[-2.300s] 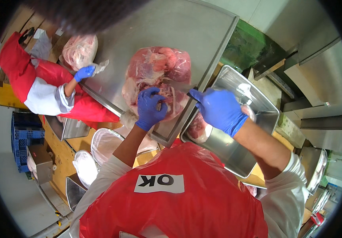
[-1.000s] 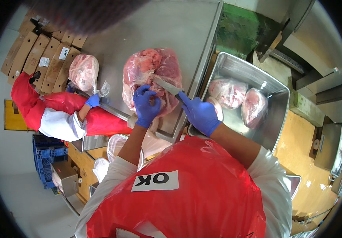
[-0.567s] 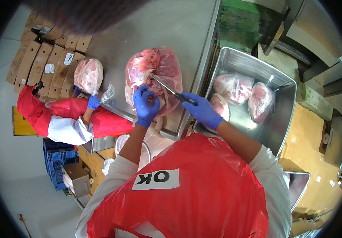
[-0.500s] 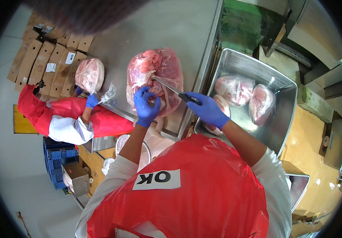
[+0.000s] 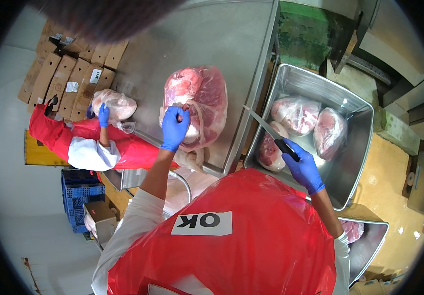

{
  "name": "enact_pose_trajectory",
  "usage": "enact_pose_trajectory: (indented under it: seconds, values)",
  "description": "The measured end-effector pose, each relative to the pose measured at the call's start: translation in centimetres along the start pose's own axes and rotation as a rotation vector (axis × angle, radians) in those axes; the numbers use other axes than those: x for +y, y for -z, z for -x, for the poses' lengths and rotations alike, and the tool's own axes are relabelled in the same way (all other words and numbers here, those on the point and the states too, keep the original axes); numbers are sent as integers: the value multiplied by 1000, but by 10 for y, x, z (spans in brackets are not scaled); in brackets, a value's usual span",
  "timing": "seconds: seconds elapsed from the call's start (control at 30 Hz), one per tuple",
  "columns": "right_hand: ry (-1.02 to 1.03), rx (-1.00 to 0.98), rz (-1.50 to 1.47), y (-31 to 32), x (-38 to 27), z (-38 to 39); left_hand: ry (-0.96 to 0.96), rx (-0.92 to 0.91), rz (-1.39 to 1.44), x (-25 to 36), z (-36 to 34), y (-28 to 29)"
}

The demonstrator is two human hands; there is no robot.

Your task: The person cuts a large piece of raw meat on a stainless steel table using a knife, separating portions and placing them into a metal tray. Another worker in the background also handles meat and packaging.

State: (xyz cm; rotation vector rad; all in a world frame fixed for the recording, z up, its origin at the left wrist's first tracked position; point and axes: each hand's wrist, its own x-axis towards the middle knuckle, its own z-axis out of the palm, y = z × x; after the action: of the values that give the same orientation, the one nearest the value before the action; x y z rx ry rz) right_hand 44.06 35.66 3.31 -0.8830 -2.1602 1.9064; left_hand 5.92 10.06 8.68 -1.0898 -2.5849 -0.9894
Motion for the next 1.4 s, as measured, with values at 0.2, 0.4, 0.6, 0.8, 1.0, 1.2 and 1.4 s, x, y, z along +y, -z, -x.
enact_pose_trajectory:
  seconds: [0.2,0.4,0.6,0.8,1.0,1.2,1.4]
  values:
    - [-65,0,-36,-11,-11,10,130,-357,-504,42,-41,-22]
    - [51,1,-9,-17,-17,15,206,-97,-460,3,-23,-45]
    - [82,-12,-1,-17,-15,14,224,-207,-393,15,-20,-33]
    - [289,29,163,-20,-25,-2,-94,-207,-507,5,3,-19]
    - [419,68,451,-11,-58,-6,-141,-178,-341,-13,10,4]
    - [388,-20,543,-10,-58,-4,-55,-291,-574,20,-8,-1]
    - [373,-64,576,-13,-57,-7,168,-221,-219,-13,-6,-8]
